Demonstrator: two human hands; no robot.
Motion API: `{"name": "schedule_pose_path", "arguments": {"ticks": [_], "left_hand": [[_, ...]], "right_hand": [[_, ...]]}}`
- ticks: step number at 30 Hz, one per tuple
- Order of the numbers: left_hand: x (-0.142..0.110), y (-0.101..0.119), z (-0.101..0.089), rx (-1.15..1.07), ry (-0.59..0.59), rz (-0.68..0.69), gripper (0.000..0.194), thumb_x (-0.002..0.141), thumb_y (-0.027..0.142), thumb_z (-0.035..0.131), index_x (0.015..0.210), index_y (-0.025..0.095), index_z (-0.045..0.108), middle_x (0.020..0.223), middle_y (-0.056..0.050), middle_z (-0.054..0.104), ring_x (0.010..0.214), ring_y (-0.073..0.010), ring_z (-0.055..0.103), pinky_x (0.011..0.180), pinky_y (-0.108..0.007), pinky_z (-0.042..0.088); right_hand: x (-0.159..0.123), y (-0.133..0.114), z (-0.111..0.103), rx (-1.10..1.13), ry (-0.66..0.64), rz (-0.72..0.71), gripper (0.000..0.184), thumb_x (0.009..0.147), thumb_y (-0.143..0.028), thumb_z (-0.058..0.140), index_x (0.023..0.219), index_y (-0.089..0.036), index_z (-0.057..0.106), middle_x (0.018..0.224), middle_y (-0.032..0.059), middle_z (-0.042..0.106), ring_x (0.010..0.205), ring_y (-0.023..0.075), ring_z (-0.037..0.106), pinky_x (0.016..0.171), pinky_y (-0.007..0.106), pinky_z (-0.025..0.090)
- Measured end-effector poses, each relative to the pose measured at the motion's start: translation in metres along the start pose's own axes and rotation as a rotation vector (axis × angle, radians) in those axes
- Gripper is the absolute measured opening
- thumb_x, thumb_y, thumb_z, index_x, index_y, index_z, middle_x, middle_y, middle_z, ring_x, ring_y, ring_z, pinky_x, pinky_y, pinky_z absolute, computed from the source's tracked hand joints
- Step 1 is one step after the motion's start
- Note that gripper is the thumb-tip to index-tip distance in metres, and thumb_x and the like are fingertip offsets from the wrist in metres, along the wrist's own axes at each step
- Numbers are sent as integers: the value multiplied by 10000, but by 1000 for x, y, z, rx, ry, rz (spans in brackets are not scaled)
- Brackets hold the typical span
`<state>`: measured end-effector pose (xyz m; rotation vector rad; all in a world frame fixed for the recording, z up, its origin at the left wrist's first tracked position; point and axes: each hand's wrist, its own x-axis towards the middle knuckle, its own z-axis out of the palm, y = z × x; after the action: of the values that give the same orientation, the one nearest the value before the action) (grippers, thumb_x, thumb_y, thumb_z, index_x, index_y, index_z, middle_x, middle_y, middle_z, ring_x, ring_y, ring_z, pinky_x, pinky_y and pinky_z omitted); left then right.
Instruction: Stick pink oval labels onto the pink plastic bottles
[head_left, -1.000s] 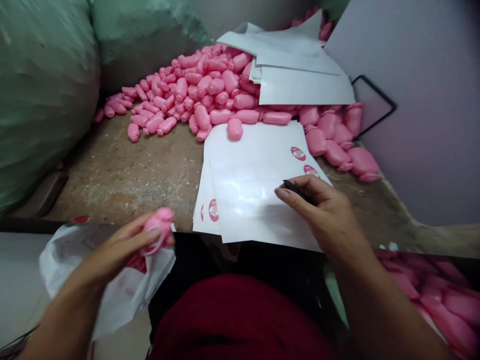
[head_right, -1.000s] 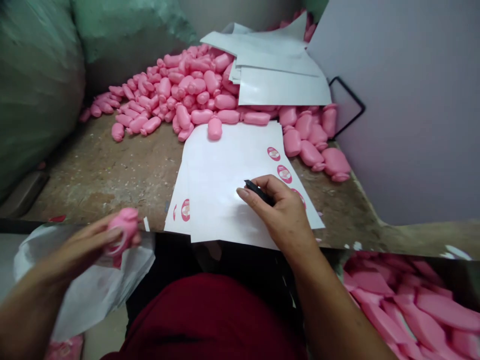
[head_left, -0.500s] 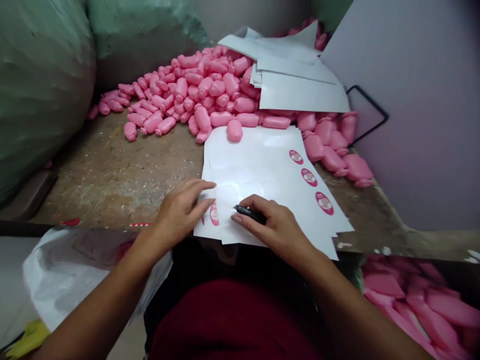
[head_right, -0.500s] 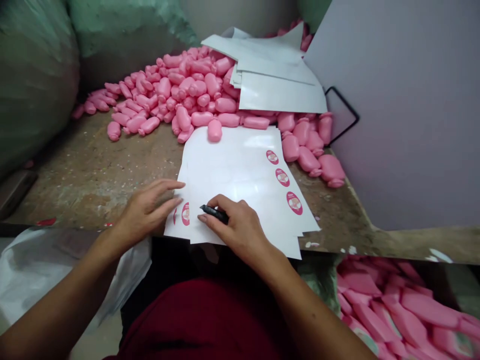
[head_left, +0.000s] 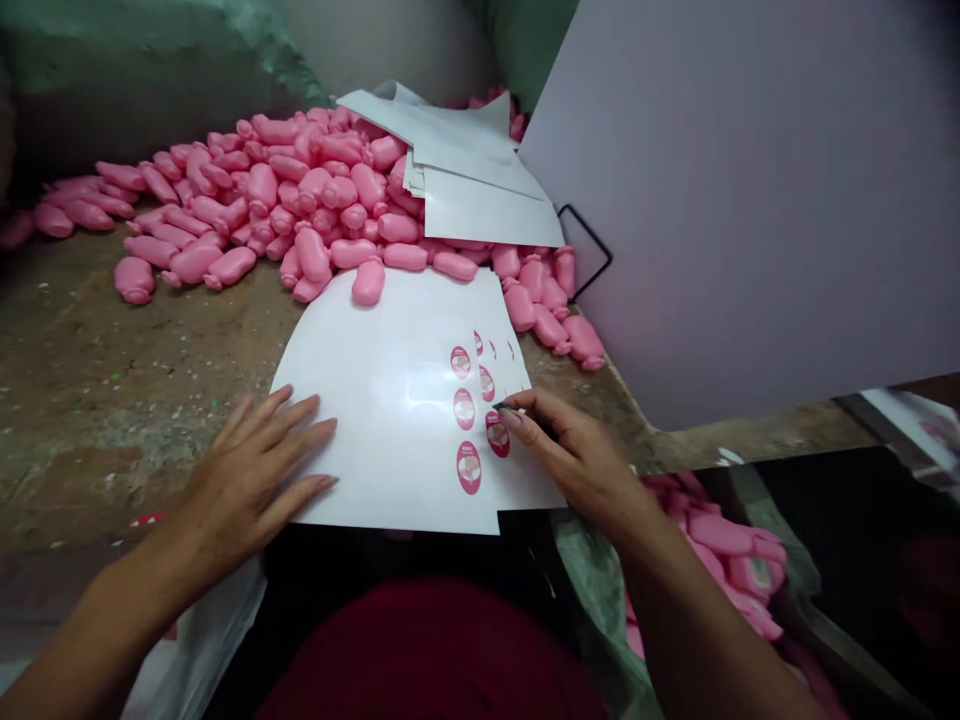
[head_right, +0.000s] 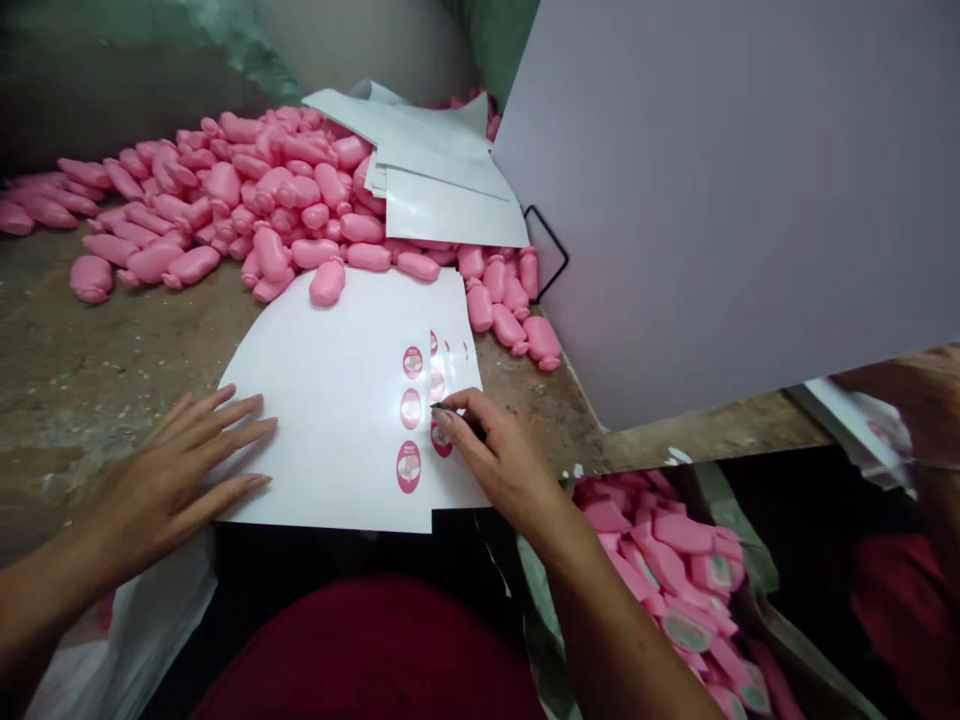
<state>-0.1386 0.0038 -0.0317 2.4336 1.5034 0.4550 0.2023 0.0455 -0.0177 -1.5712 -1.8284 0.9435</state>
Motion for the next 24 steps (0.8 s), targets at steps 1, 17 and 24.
{"name": "schedule_pose_path", "arguments": {"ticks": [1, 17, 24], "left_hand": [[8, 12, 1, -18, 16, 44, 435, 923, 455, 575, 1322, 291, 635, 1466, -93, 577, 1446, -373, 402, 1182, -676, 224], [84, 85, 62, -239, -162, 111, 597, 934, 515, 534, 1439, 206, 458, 1593, -146, 405, 1510, -313, 298, 1240, -566, 155], [88, 86, 61, -209, -172, 113, 547, 913, 517, 570, 1379, 234, 519, 1577, -129, 434, 1484, -341, 334, 1211, -590, 210]], "right_hand": [[-3, 1, 1, -64, -29, -14, 242, 934, -399, 529, 920, -215, 686, 800, 36, 730, 727, 202, 641, 656, 319, 427], [-1, 14, 12, -491, 61, -224, 147, 935, -290, 559, 955, -218, 686, 749, 37, 759, 632, 193, 612, 689, 351, 278], [0, 12, 12, -542, 79, -231, 147, 938, -278, 559, 946, -208, 688, 756, 45, 770, 631, 197, 608, 691, 367, 253]]}}
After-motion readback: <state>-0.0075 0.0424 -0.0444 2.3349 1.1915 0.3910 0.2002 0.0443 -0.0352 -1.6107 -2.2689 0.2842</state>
